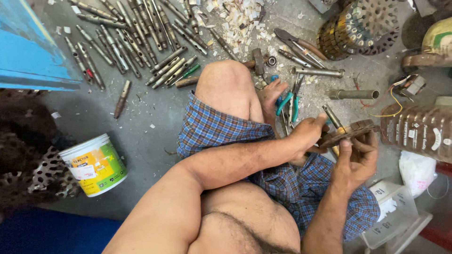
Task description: The person sits on the floor assembling a circular motor stator by inserting small white components into its slots using pliers and a hammer. The person repeatedly picks up components, places them into the stator, and taps them into place with a hammer.
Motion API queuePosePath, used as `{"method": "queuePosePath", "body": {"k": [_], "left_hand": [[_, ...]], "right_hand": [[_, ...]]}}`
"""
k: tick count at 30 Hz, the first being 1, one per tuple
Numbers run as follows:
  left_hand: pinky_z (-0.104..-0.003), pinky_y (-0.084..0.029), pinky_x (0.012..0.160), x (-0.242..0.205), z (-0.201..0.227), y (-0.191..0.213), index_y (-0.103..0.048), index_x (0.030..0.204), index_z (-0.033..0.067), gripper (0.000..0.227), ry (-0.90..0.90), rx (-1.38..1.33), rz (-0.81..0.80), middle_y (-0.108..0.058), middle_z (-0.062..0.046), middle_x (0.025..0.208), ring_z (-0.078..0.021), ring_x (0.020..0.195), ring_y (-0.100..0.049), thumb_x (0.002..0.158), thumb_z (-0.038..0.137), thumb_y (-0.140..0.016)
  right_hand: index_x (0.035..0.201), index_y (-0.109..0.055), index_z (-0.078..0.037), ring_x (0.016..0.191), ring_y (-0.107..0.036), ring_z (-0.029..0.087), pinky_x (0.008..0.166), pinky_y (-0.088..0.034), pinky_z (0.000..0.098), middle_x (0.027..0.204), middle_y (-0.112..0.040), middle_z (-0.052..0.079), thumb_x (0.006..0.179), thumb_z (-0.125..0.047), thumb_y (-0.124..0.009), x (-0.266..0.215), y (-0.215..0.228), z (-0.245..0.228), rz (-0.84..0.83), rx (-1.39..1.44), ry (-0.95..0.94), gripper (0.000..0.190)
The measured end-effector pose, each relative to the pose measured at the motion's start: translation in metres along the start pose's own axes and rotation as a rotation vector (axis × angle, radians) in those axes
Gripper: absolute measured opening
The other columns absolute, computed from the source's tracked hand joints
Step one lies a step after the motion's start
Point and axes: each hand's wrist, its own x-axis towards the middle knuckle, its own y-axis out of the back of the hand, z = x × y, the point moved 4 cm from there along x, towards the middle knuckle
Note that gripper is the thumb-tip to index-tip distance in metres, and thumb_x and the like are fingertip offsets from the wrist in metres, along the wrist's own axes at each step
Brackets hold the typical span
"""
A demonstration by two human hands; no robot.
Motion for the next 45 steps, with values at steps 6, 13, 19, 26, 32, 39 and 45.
{"method": "queuePosePath", "body": {"k": [6,13,19,26,32,39,45], "left_hand": [[-0.047,-0.055,0.074,-0.035,0.034,-0.006,-0.065,0.092,-0.0019,0.05,-0.776,0.932,0.019,-0.07,-0.02,0.089,-0.0334,0.083,-0.068,0.091,0.048,-0.066],[-0.047,-0.054,0.083,-0.059,0.077,-0.005,-0.067,0.104,0.0071,0.038,-0.849,0.895,0.328,-0.07,-0.017,0.101,-0.0381,0.098,-0.068,0.099,0.045,-0.061],[-0.042,-0.055,0.081,-0.037,0.1,0.015,-0.067,0.11,0.0042,0.038,-0.779,0.554,0.477,-0.071,-0.014,0.098,-0.0304,0.089,-0.072,0.101,0.041,-0.063],[-0.038,-0.055,0.076,0.005,0.059,0.027,-0.07,0.107,0.0023,0.035,-0.522,0.413,0.554,-0.075,-0.016,0.092,-0.0267,0.082,-0.072,0.097,0.036,-0.065],[-0.039,-0.054,0.076,0.022,-0.008,0.02,-0.07,0.108,0.0021,0.034,-0.385,0.408,0.47,-0.075,-0.017,0.095,-0.0274,0.084,-0.071,0.097,0.034,-0.064],[-0.041,-0.054,0.076,0.027,-0.012,0.024,-0.069,0.11,0.0019,0.033,-0.339,0.376,0.417,-0.074,-0.018,0.098,-0.0282,0.087,-0.071,0.098,0.032,-0.062],[-0.042,-0.053,0.076,0.021,-0.005,0.017,-0.069,0.111,0.0017,0.032,-0.335,0.39,0.392,-0.074,-0.019,0.101,-0.0289,0.09,-0.07,0.098,0.03,-0.06]], "right_hand": [[0.114,-0.053,0.006,0.143,-0.056,0.034,0.117,-0.053,0.044,0.162,-0.045,0.028,0.104,0.008,-0.069,0.003,0.001,0.012,0.021,-0.235,-0.046,0.018],[0.12,-0.05,0.006,0.15,-0.052,0.042,0.125,-0.047,0.0475,0.158,-0.05,0.033,0.114,0.007,-0.067,0.012,-0.019,-0.024,-0.042,-0.305,0.058,0.018],[0.121,-0.046,-0.005,0.096,-0.069,0.029,0.089,-0.06,0.0469,0.104,-0.064,0.019,0.117,-0.011,-0.062,0.052,-0.034,-0.084,0.115,0.396,-0.049,0.017],[0.117,-0.075,-0.007,0.096,-0.068,0.014,0.08,-0.053,0.0281,0.103,-0.072,0.004,0.101,-0.015,-0.074,0.146,-0.195,-0.06,-0.729,-0.33,0.01,0.018],[0.113,-0.076,-0.008,0.098,-0.067,0.041,0.08,-0.054,0.0535,0.107,-0.071,0.015,0.089,-0.021,-0.079,0.187,-0.352,0.023,-0.837,-0.665,0.443,0.027],[0.111,-0.071,-0.004,0.092,-0.068,0.043,0.075,-0.055,0.055,0.113,-0.066,0.018,0.087,-0.019,-0.078,0.188,-0.394,0.081,-0.85,-0.89,0.401,0.028],[0.114,-0.08,-0.013,0.092,-0.073,0.036,0.084,-0.056,0.0461,0.104,-0.077,0.016,0.089,-0.024,-0.08,0.196,-0.366,0.07,-0.795,-0.662,0.149,0.027]]}}
